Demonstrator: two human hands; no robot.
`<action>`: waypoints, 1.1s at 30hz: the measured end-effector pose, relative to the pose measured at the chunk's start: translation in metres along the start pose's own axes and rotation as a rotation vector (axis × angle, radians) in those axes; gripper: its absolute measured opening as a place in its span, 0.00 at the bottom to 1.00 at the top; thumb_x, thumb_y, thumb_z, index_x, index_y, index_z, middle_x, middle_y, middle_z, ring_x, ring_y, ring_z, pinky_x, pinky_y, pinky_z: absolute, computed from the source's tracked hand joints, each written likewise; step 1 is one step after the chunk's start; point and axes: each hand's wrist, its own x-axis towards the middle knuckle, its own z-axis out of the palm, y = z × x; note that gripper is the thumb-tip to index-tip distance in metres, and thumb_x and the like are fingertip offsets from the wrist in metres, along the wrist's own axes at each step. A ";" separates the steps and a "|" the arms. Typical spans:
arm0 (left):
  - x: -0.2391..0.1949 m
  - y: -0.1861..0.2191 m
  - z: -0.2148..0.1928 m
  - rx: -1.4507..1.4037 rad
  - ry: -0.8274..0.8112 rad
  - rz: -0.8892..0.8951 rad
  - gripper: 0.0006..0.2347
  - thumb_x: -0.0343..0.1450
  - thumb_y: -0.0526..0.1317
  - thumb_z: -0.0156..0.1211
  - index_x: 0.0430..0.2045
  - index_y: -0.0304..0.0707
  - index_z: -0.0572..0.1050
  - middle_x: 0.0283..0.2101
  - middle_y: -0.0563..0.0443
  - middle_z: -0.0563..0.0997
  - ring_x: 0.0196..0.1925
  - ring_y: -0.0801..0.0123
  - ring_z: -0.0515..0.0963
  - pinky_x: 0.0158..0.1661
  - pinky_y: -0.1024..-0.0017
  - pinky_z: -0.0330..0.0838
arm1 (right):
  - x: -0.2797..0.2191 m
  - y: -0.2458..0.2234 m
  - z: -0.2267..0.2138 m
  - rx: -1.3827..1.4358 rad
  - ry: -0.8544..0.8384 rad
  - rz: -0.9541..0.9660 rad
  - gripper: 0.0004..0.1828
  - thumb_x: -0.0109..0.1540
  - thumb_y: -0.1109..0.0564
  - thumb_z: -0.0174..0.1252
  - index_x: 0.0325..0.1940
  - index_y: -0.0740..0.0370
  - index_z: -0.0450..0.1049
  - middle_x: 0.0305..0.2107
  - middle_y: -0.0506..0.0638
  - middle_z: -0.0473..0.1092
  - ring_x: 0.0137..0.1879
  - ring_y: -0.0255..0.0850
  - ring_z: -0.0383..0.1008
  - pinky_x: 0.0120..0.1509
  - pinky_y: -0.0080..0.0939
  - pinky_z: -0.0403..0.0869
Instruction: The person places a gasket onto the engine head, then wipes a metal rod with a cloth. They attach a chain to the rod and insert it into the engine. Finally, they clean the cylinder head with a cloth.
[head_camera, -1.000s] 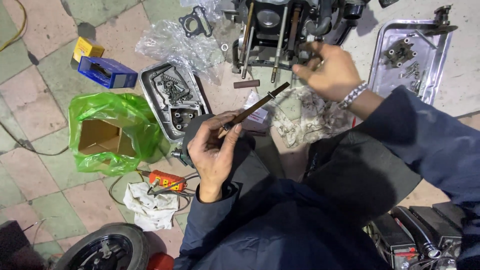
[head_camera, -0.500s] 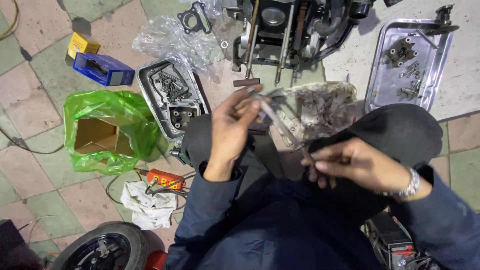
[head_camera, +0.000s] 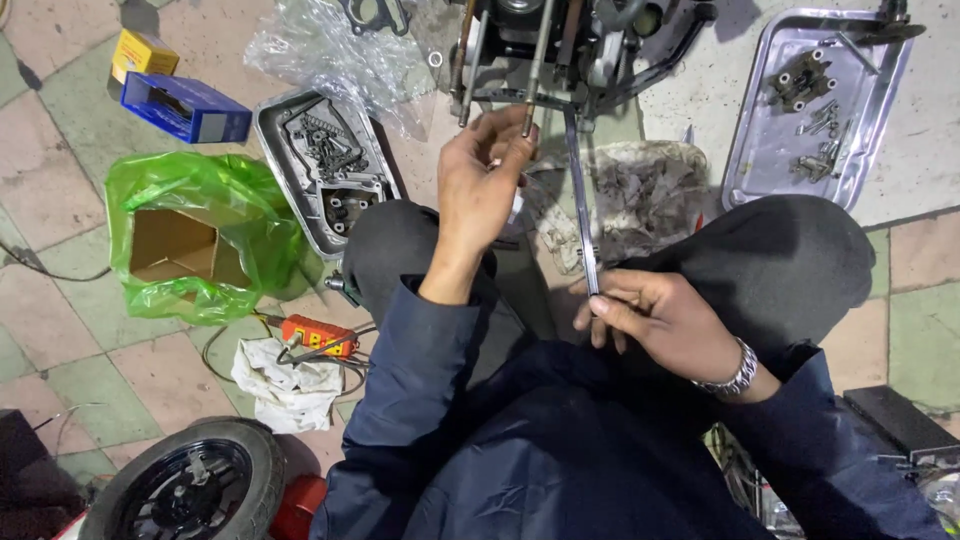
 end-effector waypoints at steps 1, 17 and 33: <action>0.006 -0.006 0.004 0.003 -0.001 -0.001 0.11 0.72 0.37 0.65 0.44 0.29 0.79 0.35 0.37 0.85 0.31 0.69 0.84 0.26 0.79 0.78 | 0.001 -0.003 0.000 0.003 0.000 0.000 0.16 0.66 0.61 0.54 0.55 0.74 0.76 0.29 0.64 0.81 0.28 0.45 0.82 0.25 0.36 0.77; 0.002 -0.018 0.035 0.803 0.151 0.435 0.07 0.71 0.42 0.60 0.31 0.39 0.80 0.23 0.46 0.80 0.28 0.46 0.83 0.26 0.55 0.76 | 0.008 0.003 -0.018 0.028 0.055 -0.050 0.19 0.67 0.63 0.51 0.61 0.75 0.71 0.31 0.65 0.79 0.26 0.42 0.79 0.25 0.33 0.77; -0.012 0.062 0.047 0.526 0.438 0.868 0.04 0.65 0.35 0.70 0.30 0.43 0.82 0.18 0.62 0.76 0.16 0.77 0.73 0.21 0.79 0.69 | 0.024 -0.018 0.019 0.128 0.079 -0.228 0.15 0.66 0.65 0.53 0.56 0.75 0.73 0.27 0.63 0.78 0.23 0.43 0.78 0.24 0.34 0.76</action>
